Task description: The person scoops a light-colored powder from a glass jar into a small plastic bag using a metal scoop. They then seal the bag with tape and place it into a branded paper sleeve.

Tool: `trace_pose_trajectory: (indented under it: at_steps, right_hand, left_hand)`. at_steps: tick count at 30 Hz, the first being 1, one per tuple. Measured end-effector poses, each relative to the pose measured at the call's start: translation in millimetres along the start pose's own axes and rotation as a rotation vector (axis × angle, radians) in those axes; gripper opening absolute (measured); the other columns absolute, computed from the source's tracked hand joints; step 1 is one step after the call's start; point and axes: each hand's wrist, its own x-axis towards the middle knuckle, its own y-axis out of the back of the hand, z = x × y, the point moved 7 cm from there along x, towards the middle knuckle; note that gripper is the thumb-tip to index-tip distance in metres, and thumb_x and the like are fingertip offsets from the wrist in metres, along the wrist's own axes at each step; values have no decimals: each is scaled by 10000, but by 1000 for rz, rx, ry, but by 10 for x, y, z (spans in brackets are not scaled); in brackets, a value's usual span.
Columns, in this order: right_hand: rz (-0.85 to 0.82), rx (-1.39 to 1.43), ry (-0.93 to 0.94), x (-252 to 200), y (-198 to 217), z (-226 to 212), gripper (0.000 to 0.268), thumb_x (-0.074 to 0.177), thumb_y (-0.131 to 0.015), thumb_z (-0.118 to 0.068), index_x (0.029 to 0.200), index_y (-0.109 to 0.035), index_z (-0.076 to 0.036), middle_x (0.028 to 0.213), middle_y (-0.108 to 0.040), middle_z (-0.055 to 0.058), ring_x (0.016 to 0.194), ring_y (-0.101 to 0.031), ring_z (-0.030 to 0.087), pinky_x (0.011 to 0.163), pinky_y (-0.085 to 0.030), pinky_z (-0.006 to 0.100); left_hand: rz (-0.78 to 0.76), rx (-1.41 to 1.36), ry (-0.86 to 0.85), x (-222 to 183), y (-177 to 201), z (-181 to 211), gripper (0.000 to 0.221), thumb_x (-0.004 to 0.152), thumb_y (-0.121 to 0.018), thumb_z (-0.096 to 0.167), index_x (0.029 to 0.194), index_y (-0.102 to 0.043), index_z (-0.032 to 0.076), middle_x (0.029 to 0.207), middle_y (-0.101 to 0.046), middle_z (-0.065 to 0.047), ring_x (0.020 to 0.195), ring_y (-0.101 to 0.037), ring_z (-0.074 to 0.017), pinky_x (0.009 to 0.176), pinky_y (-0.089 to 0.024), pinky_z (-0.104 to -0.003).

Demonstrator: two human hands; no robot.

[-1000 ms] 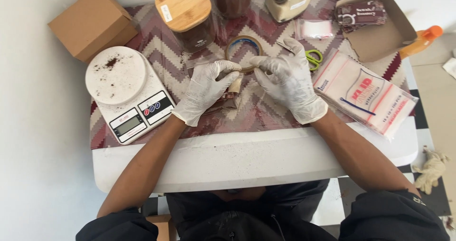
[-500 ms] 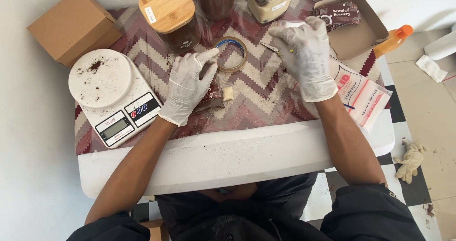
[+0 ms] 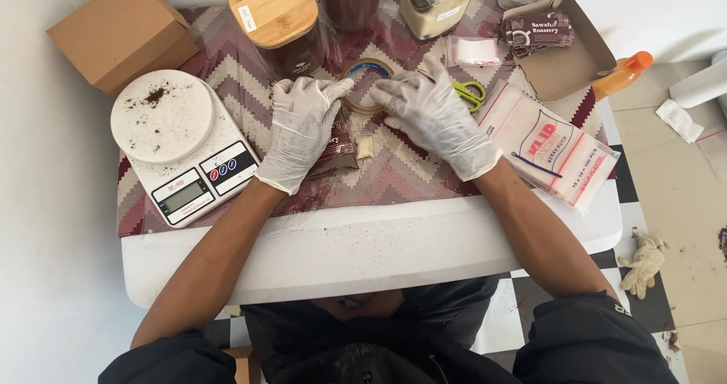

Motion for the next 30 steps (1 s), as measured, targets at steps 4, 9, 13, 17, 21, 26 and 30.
trace_pose_trajectory:
  at_steps: [4, 9, 13, 17, 21, 26, 30]
  right_hand:
    - [-19, 182, -112, -16, -419, -39, 494, 1019, -641, -495, 1447, -602, -252, 1358, -660, 3, 1353, -512, 176, 1236, -123, 532]
    - [129, 232, -138, -12, -640, -9, 272, 961, -749, -413, 1172, -711, -246, 1126, -693, -44, 1212, -581, 127, 1224, -192, 495]
    - [195, 457, -347, -72, -257, 93, 215, 937, -759, -437, 1101, -751, -298, 1035, -716, -103, 1079, -650, 80, 1114, -339, 355]
    - [345, 1278, -904, -154, 140, -21, 245, 848, -890, -257, 1054, -792, -170, 1039, -765, 54, 1021, -726, 184, 1077, -507, 346]
    - [384, 1018, -676, -207, -12, -98, 193, 831, -888, -298, 994, -807, -234, 917, -745, -39, 944, -710, 161, 977, -503, 300]
    - [462, 1128, -612, -113, 379, -198, 133, 878, -844, -212, 964, -789, -127, 924, -741, 91, 949, -700, 294, 950, -509, 413]
    - [467, 1111, -602, -111, 312, -248, 144, 880, -839, -171, 978, -772, -88, 943, -719, 147, 964, -688, 362, 943, -506, 442]
  left_hand:
    - [237, -349, 17, 13, 175, -6, 335, 952, -691, 60, 1269, -710, 166, 994, -736, -11, 950, -649, -206, 894, -398, -353]
    - [274, -419, 86, 68, 347, 18, 343, 1010, -627, 44, 1312, -679, 197, 1062, -733, 32, 981, -657, -168, 880, -395, -321]
    - [305, -632, 217, 93, 490, -67, 315, 1060, -553, 115, 1366, -620, 144, 1107, -722, -32, 1021, -657, -203, 953, -386, -341]
    - [219, -952, 279, 117, 484, -77, 387, 998, -651, 248, 1371, -632, 148, 1180, -668, -79, 1099, -585, -224, 1027, -432, -370]
    - [201, -766, 221, 83, 421, -29, 478, 903, -802, 316, 1350, -656, 229, 1319, -615, -48, 1252, -571, -289, 1100, -403, -407]
    - [224, -866, 264, 94, 492, 2, 372, 845, -860, 303, 1193, -745, 240, 1254, -661, -16, 1194, -610, -236, 1083, -418, -372]
    - [260, -885, 312, 135, 567, 27, 245, 854, -854, 257, 1085, -774, 247, 1180, -695, 8, 1133, -634, -214, 1044, -453, -354]
